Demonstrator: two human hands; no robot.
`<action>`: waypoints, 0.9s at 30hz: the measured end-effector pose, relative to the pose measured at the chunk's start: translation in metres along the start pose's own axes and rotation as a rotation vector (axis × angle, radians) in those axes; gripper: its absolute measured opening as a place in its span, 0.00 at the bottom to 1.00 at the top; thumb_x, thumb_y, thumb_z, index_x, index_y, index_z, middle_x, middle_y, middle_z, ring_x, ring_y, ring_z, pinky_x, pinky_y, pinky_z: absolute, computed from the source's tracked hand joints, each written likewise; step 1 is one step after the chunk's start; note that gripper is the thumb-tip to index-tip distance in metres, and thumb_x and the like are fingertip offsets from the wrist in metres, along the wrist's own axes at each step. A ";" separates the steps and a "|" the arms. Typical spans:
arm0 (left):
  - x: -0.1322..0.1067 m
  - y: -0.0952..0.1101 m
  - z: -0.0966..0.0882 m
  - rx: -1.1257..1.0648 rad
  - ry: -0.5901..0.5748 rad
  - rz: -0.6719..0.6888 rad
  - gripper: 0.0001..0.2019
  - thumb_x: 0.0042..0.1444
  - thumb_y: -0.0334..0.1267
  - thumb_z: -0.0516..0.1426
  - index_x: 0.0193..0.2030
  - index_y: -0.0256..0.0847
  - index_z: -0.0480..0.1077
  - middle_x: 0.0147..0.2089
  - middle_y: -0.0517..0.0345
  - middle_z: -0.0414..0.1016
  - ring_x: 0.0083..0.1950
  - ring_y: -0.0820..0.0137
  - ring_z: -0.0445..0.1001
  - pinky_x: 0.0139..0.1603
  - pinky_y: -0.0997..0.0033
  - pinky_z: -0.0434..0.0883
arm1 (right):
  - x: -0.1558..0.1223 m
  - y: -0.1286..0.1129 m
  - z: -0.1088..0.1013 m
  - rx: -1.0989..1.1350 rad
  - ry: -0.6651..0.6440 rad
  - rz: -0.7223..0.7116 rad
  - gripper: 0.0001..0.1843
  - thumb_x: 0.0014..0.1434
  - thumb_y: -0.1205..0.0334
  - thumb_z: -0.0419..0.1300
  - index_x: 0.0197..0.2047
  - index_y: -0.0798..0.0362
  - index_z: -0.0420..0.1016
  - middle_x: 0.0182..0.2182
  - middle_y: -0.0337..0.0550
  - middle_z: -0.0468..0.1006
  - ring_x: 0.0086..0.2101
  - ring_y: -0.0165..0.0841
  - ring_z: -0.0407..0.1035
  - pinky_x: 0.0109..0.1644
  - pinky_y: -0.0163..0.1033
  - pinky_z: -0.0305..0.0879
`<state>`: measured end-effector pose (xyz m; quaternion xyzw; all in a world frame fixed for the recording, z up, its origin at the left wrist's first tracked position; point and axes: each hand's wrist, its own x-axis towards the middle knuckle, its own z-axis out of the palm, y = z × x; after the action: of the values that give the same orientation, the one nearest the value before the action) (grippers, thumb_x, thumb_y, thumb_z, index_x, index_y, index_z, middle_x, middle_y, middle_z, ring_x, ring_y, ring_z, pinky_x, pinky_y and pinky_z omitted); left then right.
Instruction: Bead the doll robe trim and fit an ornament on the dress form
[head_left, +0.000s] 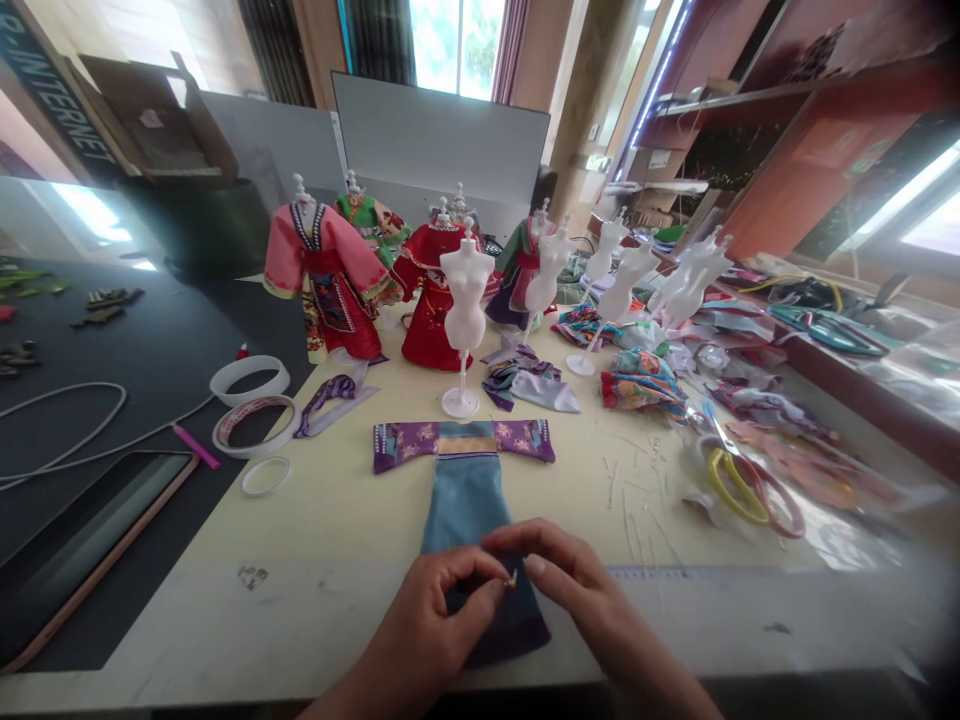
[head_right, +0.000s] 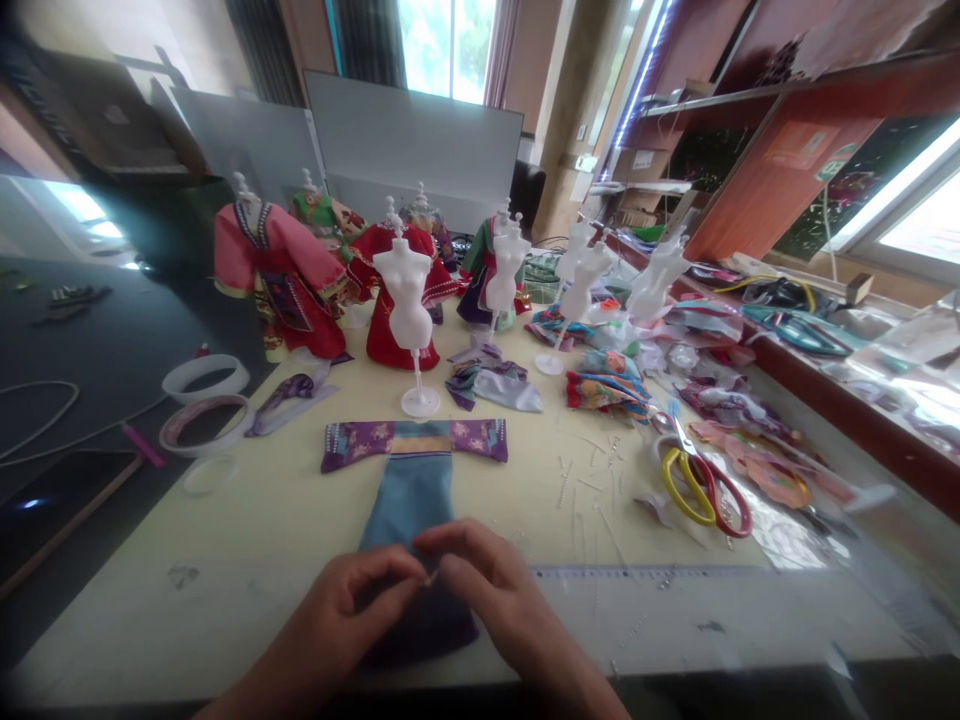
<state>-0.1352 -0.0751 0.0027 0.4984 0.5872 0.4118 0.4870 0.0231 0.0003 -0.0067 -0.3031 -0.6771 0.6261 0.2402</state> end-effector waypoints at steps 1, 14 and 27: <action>-0.001 0.001 0.000 -0.022 -0.016 -0.024 0.10 0.54 0.40 0.53 0.30 0.37 0.72 0.28 0.59 0.73 0.31 0.71 0.69 0.33 0.76 0.65 | 0.001 0.000 0.000 -0.006 -0.012 0.021 0.10 0.59 0.57 0.54 0.39 0.51 0.73 0.38 0.43 0.74 0.42 0.35 0.66 0.47 0.40 0.61; 0.001 0.000 -0.003 0.006 0.010 -0.077 0.10 0.53 0.40 0.53 0.30 0.38 0.72 0.25 0.60 0.71 0.28 0.73 0.67 0.30 0.78 0.64 | 0.001 0.003 0.001 -0.104 0.054 -0.019 0.12 0.57 0.58 0.56 0.27 0.56 0.71 0.23 0.38 0.70 0.28 0.28 0.64 0.32 0.33 0.60; 0.001 -0.002 0.001 0.185 0.063 0.079 0.10 0.56 0.38 0.51 0.34 0.41 0.74 0.30 0.59 0.75 0.32 0.70 0.71 0.35 0.76 0.66 | 0.001 0.003 0.006 -0.287 0.117 -0.161 0.04 0.54 0.66 0.58 0.29 0.55 0.71 0.26 0.39 0.72 0.29 0.30 0.67 0.35 0.34 0.63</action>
<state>-0.1348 -0.0743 0.0003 0.5510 0.6174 0.3902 0.4036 0.0187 -0.0032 -0.0100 -0.3150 -0.7664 0.4832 0.2827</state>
